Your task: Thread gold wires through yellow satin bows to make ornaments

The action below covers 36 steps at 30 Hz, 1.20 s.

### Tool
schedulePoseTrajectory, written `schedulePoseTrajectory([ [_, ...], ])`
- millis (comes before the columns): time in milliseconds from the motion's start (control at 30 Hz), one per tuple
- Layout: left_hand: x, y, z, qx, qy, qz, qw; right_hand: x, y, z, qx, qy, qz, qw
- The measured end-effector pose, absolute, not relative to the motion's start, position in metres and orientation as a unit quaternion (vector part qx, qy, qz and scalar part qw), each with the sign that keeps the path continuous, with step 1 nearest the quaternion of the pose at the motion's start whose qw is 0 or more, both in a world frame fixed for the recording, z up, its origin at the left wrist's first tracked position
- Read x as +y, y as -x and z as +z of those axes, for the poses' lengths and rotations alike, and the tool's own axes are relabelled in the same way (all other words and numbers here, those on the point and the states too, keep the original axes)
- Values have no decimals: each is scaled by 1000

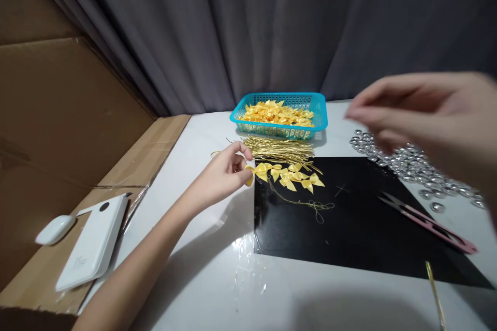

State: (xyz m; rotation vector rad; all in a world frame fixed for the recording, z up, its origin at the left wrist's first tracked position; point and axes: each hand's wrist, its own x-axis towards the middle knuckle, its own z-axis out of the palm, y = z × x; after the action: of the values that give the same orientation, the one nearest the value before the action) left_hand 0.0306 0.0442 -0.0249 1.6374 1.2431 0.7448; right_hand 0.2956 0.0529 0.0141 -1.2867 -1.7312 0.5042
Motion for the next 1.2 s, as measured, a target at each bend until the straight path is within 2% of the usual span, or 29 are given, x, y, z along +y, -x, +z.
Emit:
schedulePoseTrajectory([
  [67,38,-34,-22,495,-660,303,476,43,-260,4,-764,443,238,404],
  [167,31,-39,-16,485,-651,311,494,35,-225,-13,-837,380,193,343],
  [433,23,-44,-5,483,-626,315,525,33,-224,-25,-883,349,133,285],
  [567,24,-43,-6,484,-629,322,516,30,-222,-20,-876,358,181,268],
  [700,21,-43,-5,484,-646,317,498,28,-219,-15,-852,361,281,254],
  [867,14,-47,-1,492,-699,306,419,28,-225,-8,-804,386,402,205],
  [1033,21,-40,-6,532,-755,267,275,35,-247,-3,-786,402,461,89],
  [1100,24,-37,-7,539,-750,285,257,36,-251,-3,-769,443,448,103],
  [1200,26,-35,-5,527,-737,313,287,36,-242,-9,-732,477,449,185],
])
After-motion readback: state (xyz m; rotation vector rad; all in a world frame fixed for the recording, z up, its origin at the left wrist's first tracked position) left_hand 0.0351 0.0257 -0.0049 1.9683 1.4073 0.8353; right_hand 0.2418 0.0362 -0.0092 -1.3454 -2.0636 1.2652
